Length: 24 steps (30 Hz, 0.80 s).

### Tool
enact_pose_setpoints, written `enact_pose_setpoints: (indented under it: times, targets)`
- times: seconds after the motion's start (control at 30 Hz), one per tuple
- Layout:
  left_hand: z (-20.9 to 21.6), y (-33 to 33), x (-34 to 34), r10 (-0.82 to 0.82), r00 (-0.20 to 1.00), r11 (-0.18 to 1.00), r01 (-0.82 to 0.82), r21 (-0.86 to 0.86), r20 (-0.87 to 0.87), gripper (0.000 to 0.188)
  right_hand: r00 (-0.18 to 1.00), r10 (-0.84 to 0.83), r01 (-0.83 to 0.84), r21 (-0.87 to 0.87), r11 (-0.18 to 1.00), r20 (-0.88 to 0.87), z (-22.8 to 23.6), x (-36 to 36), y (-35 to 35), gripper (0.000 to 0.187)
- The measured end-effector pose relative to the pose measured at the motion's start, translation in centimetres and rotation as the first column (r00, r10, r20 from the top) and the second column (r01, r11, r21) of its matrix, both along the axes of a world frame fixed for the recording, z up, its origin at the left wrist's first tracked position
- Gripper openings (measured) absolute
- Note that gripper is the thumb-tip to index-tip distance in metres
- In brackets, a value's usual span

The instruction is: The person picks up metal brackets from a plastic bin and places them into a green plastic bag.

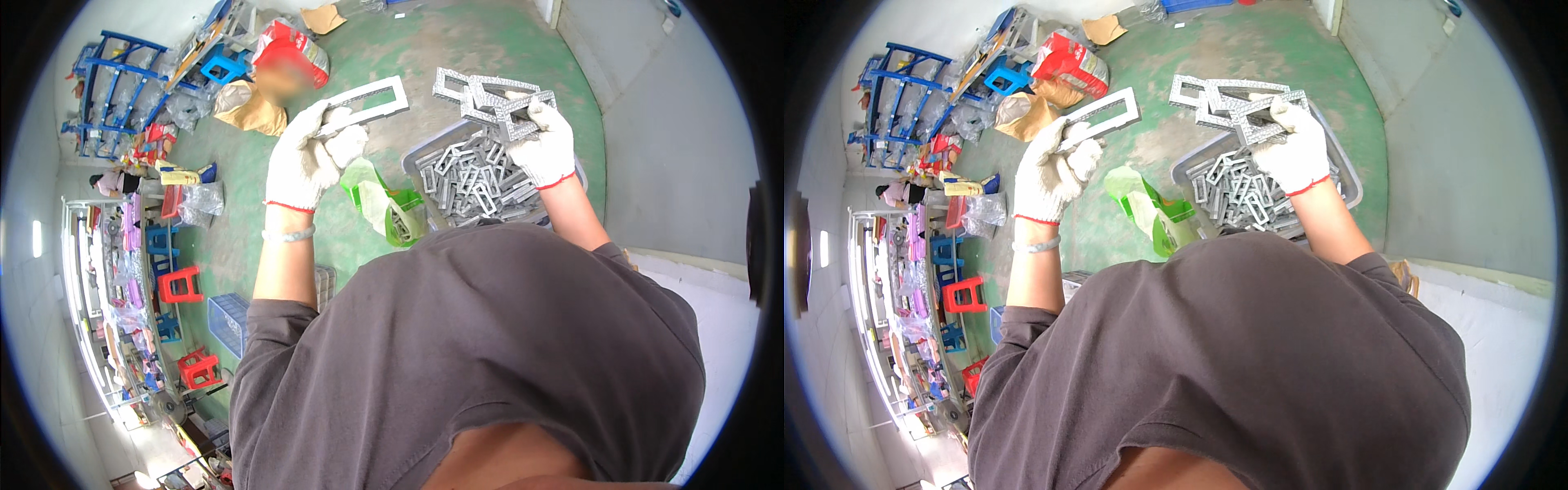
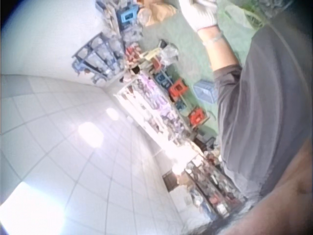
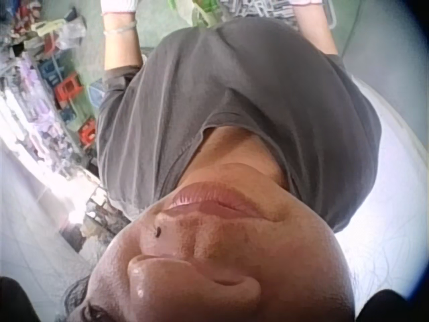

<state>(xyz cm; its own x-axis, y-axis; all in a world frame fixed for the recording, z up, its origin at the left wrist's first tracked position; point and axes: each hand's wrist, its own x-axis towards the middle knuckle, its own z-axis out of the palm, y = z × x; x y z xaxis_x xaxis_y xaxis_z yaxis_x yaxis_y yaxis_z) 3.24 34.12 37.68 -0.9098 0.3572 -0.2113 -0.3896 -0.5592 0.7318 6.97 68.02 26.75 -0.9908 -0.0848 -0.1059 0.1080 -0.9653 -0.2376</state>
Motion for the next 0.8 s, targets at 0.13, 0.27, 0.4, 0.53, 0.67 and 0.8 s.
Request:
enact_pose_setpoints:
  times: [0.13, 0.27, 0.4, 0.53, 0.67, 0.8]
  targets:
    - [-0.2, 1.4, 0.6, -0.083, 0.996, 0.995, 0.085, 0.059, -0.036, 0.031, 0.999, 0.002, 0.001, 0.052, 0.999, -0.051, -0.5, 0.0, 0.3, 0.031]
    - [-0.1, 2.4, 1.4, -0.049, 0.996, 0.999, 0.050, 0.014, -0.068, 0.032, 0.997, 0.068, -0.065, 0.083, 0.994, -0.040, 1.4, 1.1, -1.3, 0.030]
    - [0.6, 3.1, 2.4, -0.095, 0.965, 0.995, 0.083, -0.062, -0.243, 0.035, 0.994, 0.100, -0.095, 0.094, 0.991, -0.053, 1.9, 1.5, -2.4, 0.031]
    - [0.3, 4.2, 4.8, -0.059, 0.745, 0.834, -0.329, -0.443, -0.664, 0.035, 0.984, 0.168, -0.161, 0.093, 0.982, -0.067, 3.9, 2.1, -3.7, 0.027]
    - [-1.9, 2.9, 4.9, -0.394, 0.208, 0.474, -0.789, -0.392, -0.895, 0.040, 0.986, 0.146, -0.134, 0.133, 0.982, -0.083, 3.9, 1.8, -4.5, 0.028]
    - [-3.2, 1.2, 5.6, -0.306, 0.350, 0.480, -0.746, -0.461, -0.886, 0.040, 0.974, 0.187, -0.169, 0.141, 0.975, -0.125, 3.6, 1.7, -5.5, 0.028]
